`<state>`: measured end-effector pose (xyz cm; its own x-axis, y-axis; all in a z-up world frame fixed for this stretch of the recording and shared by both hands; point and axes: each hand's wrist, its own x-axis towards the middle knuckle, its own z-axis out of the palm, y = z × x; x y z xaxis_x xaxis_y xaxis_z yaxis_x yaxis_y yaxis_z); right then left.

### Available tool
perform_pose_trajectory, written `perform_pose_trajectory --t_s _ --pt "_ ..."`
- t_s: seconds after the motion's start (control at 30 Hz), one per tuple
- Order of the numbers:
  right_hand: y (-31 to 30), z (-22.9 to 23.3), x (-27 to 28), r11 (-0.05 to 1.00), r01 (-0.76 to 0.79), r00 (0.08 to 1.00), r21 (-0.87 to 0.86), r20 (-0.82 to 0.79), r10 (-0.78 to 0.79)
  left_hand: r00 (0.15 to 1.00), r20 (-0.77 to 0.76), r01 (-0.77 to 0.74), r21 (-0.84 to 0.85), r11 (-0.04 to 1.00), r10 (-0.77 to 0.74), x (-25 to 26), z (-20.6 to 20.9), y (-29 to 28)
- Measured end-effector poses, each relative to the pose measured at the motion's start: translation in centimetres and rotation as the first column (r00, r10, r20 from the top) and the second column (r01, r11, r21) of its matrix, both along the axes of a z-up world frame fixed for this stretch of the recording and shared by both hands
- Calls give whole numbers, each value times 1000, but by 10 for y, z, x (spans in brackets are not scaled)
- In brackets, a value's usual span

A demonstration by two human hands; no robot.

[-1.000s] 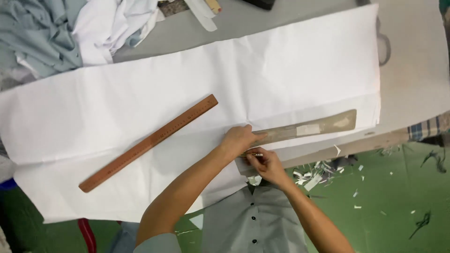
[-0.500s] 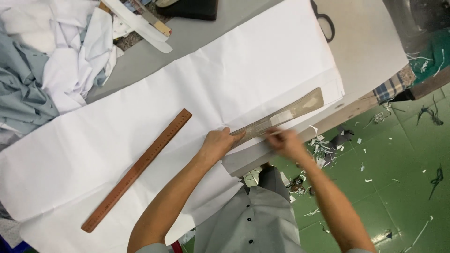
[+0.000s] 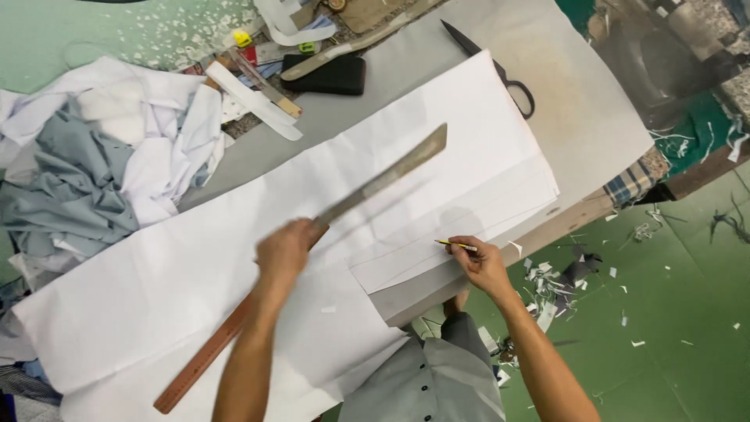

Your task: The person irons a large white fabric sheet, then uses a ruler and pencil to mark a pattern on it. They then use scissors to cut the fabric along the marked lines, producing a shaped piece.

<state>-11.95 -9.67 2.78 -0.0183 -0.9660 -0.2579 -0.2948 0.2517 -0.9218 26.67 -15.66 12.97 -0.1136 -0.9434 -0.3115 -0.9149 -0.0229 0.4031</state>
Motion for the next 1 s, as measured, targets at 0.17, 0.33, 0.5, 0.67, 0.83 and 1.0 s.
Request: perform_pose_trajectory --t_s 0.17,0.33,0.5,0.67,0.83,1.0 --pt "-3 5 -2 999 -44 998 14 34 43 869 487 283 -634 719 88 74 79 -89" --pt "-2 -14 -9 999 21 999 42 49 -23 975 216 193 -691 697 -56 11 44 -3" --pt "1 -34 -18 998 36 999 43 -23 -35 987 162 76 -562 824 19 31 -41 95" --pt "0 -27 -26 998 63 998 31 -26 -62 907 262 -242 -318 917 330 96 -94 160" --pt "-9 -18 -33 986 135 991 100 -4 -135 883 250 -348 -220 911 397 107 -96 164" --pt "-11 -15 -78 993 101 964 -63 -241 -113 911 205 -267 -367 891 357 69 -43 164"
